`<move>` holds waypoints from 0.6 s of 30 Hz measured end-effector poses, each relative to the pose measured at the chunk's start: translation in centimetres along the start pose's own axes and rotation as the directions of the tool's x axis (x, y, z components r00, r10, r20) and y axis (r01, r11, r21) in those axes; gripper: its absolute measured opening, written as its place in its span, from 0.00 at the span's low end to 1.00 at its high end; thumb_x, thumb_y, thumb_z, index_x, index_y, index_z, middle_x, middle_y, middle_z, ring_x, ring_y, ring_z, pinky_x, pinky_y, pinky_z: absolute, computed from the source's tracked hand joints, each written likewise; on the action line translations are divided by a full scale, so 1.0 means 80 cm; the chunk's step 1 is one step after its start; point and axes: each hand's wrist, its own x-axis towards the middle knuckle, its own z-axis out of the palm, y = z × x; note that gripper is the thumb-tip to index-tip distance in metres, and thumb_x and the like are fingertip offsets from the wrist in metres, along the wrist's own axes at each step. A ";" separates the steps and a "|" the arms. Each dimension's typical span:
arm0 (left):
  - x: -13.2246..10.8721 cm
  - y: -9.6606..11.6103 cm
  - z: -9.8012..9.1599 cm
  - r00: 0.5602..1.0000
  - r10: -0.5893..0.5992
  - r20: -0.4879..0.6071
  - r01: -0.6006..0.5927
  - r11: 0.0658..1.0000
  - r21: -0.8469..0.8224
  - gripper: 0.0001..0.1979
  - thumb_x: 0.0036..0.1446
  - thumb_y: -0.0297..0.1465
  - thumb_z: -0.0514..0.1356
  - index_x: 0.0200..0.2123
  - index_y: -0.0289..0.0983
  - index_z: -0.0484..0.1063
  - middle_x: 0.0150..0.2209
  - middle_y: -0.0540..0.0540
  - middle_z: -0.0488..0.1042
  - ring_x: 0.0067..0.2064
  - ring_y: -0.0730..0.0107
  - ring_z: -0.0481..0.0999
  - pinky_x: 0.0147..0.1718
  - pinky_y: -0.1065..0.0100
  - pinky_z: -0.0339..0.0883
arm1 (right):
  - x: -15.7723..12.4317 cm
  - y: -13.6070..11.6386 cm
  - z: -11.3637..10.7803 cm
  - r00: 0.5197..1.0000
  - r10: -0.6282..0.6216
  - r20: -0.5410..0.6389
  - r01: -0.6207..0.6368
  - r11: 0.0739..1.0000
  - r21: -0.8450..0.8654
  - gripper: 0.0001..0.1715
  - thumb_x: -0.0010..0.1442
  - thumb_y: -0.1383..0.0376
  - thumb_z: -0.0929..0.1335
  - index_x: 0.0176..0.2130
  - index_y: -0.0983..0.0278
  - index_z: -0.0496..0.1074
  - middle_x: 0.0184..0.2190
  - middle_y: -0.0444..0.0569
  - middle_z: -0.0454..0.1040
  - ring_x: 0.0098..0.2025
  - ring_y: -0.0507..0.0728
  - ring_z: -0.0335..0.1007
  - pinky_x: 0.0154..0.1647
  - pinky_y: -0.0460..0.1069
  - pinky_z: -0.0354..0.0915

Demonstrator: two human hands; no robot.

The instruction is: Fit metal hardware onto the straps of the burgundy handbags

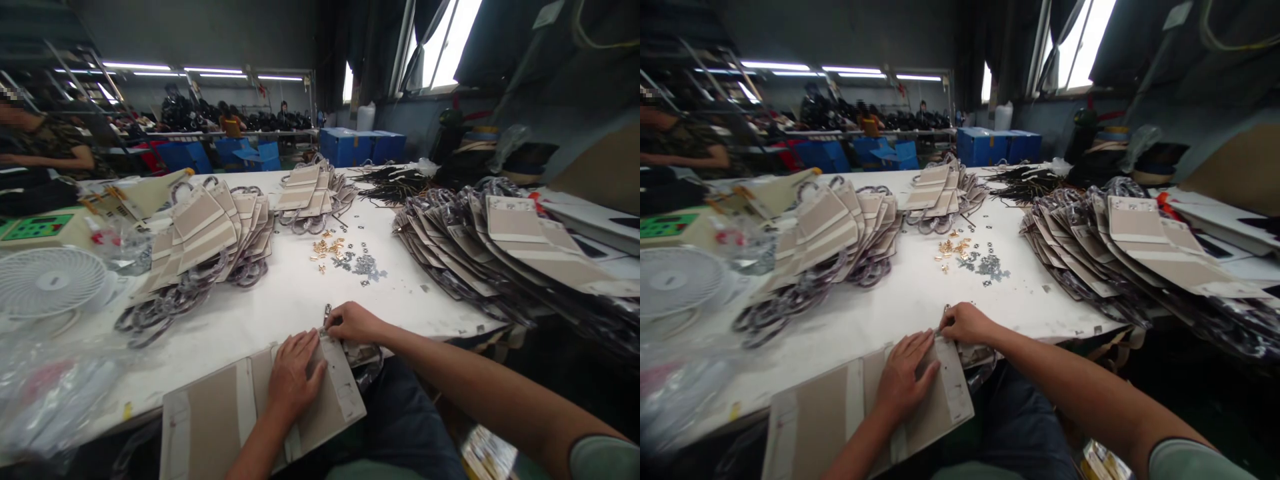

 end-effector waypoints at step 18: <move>0.002 0.002 0.004 1.000 -0.010 0.015 0.011 0.999 -0.034 0.28 0.65 0.37 0.60 0.67 0.38 0.67 0.66 0.42 0.72 0.65 0.49 0.71 0.66 0.43 0.63 | 0.007 -0.006 0.010 0.991 0.126 0.044 -0.121 0.986 -0.119 0.12 0.56 0.68 0.72 0.39 0.63 0.85 0.33 0.45 0.84 0.36 0.55 0.77 0.36 0.45 0.65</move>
